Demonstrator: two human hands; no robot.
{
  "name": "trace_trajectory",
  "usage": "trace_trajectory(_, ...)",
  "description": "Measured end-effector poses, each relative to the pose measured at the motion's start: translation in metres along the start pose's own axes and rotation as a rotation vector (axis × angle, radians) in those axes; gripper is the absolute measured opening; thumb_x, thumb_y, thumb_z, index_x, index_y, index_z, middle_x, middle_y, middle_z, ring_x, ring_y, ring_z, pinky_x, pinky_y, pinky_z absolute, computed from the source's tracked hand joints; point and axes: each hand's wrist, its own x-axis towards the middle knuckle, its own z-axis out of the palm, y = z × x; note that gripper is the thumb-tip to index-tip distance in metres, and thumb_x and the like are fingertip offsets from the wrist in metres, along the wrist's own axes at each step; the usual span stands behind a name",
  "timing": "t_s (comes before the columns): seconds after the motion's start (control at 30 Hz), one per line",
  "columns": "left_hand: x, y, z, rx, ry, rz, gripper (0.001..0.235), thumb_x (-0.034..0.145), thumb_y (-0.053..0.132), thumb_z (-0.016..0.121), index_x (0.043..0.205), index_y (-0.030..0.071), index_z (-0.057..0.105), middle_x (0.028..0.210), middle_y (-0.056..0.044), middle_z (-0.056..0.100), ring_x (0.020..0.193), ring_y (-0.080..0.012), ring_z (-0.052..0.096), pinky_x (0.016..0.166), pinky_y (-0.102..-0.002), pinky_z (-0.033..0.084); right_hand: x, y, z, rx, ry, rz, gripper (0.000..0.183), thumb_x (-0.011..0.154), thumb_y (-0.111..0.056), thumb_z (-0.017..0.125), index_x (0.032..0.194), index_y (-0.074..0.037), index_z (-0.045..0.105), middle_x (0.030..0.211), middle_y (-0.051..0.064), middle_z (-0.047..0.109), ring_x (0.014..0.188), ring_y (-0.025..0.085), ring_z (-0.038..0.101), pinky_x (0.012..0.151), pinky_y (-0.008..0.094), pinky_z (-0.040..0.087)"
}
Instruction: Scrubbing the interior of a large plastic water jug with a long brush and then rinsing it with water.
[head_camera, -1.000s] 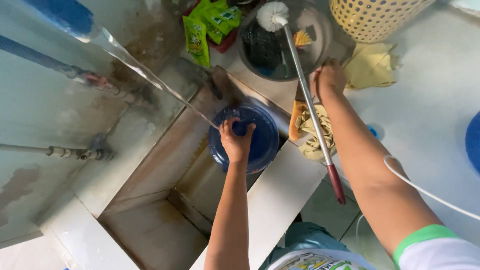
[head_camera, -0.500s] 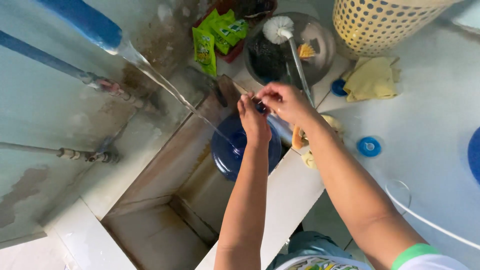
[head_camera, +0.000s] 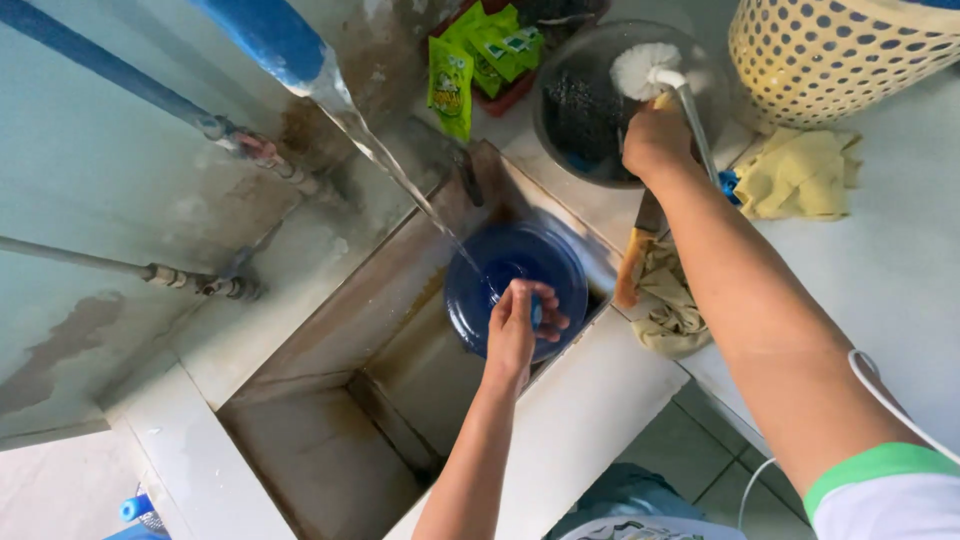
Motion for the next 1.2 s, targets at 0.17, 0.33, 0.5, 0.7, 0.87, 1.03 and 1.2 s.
trace_trajectory(0.17, -0.031, -0.005, -0.058, 0.107, 0.055, -0.087, 0.048, 0.104, 0.051, 0.042, 0.098, 0.009, 0.065, 0.088, -0.005, 0.068, 0.072, -0.0170, 0.070, 0.059, -0.032, 0.053, 0.005, 0.000, -0.002, -0.054, 0.036, 0.032, 0.045, 0.088, -0.033, 0.071, 0.112, 0.006, 0.071, 0.110, 0.027, 0.071, 0.105, 0.041, 0.067, 0.085, 0.049, 0.054)
trace_trajectory(0.33, -0.035, -0.016, -0.105, 0.113, 0.285, -0.097, 0.050, 0.103, 0.052, 0.042, 0.094, 0.008, 0.065, 0.086, -0.005, 0.068, 0.071, -0.0172, 0.069, 0.060, -0.032, 0.054, 0.004, 0.009, -0.007, 0.082, 0.356, -0.083, 0.026, 0.088, -0.006, 0.066, 0.111, 0.000, 0.076, 0.129, 0.023, 0.064, 0.119, 0.042, 0.063, 0.097, 0.046, 0.051)
trace_trajectory(0.5, -0.038, -0.024, -0.116, 0.095, 0.307, -0.099, 0.050, 0.103, 0.052, 0.044, 0.094, 0.008, 0.065, 0.086, -0.006, 0.068, 0.071, -0.0178, 0.068, 0.060, -0.032, 0.052, 0.035, 0.009, 0.003, 0.030, 0.166, 0.058, 0.036, 0.090, -0.013, 0.067, 0.124, -0.001, 0.071, 0.130, 0.023, 0.061, 0.105, 0.044, 0.066, 0.082, 0.053, 0.053)
trace_trajectory(0.7, -0.039, 0.002, -0.090, 0.094, 0.280, -0.071, 0.050, 0.103, 0.053, 0.044, 0.094, 0.008, 0.065, 0.086, -0.005, 0.067, 0.069, -0.0154, 0.068, 0.059, -0.029, 0.052, 0.016, -0.002, -0.046, 0.255, -0.249, 0.171, 0.049, 0.087, -0.047, 0.076, 0.104, -0.002, 0.075, 0.099, 0.018, 0.066, 0.089, 0.032, 0.065, 0.071, 0.044, 0.050)
trace_trajectory(0.87, -0.008, 0.019, -0.039, 0.130, 0.193, -0.047, 0.042, 0.102, 0.049, 0.051, 0.095, 0.010, 0.066, 0.087, -0.002, 0.067, 0.067, -0.0134, 0.067, 0.055, -0.028, 0.048, -0.010, -0.023, -0.090, 0.966, -0.314, 0.233, 0.046, 0.095, -0.054, 0.061, 0.091, -0.008, 0.068, 0.073, 0.006, 0.064, 0.052, 0.014, 0.051, 0.046, 0.033, 0.037)
trace_trajectory(1.03, 0.037, 0.071, 0.044, 0.762, 0.091, 0.781, 0.035, 0.098, 0.040, 0.071, 0.119, 0.013, 0.066, 0.110, -0.015, 0.073, 0.104, -0.0319, 0.069, 0.089, -0.039, 0.056, -0.021, -0.022, -0.091, 1.034, -0.404, 0.174, 0.047, 0.100, -0.056, 0.047, 0.091, -0.015, 0.069, 0.069, 0.006, 0.064, 0.045, 0.011, 0.040, 0.041, 0.029, 0.030)
trace_trajectory(1.2, 0.123, 0.092, 0.109, 0.870, 0.027, 0.685, 0.074, 0.084, 0.043, 0.077, 0.147, 0.019, 0.049, 0.118, -0.020, 0.070, 0.108, -0.0379, 0.068, 0.086, -0.044, 0.055, -0.044, -0.028, -0.108, 1.028, -0.271, 0.189, 0.066, 0.103, -0.068, 0.043, 0.089, -0.009, 0.068, 0.073, 0.005, 0.066, 0.055, 0.012, 0.056, 0.053, 0.028, 0.045)
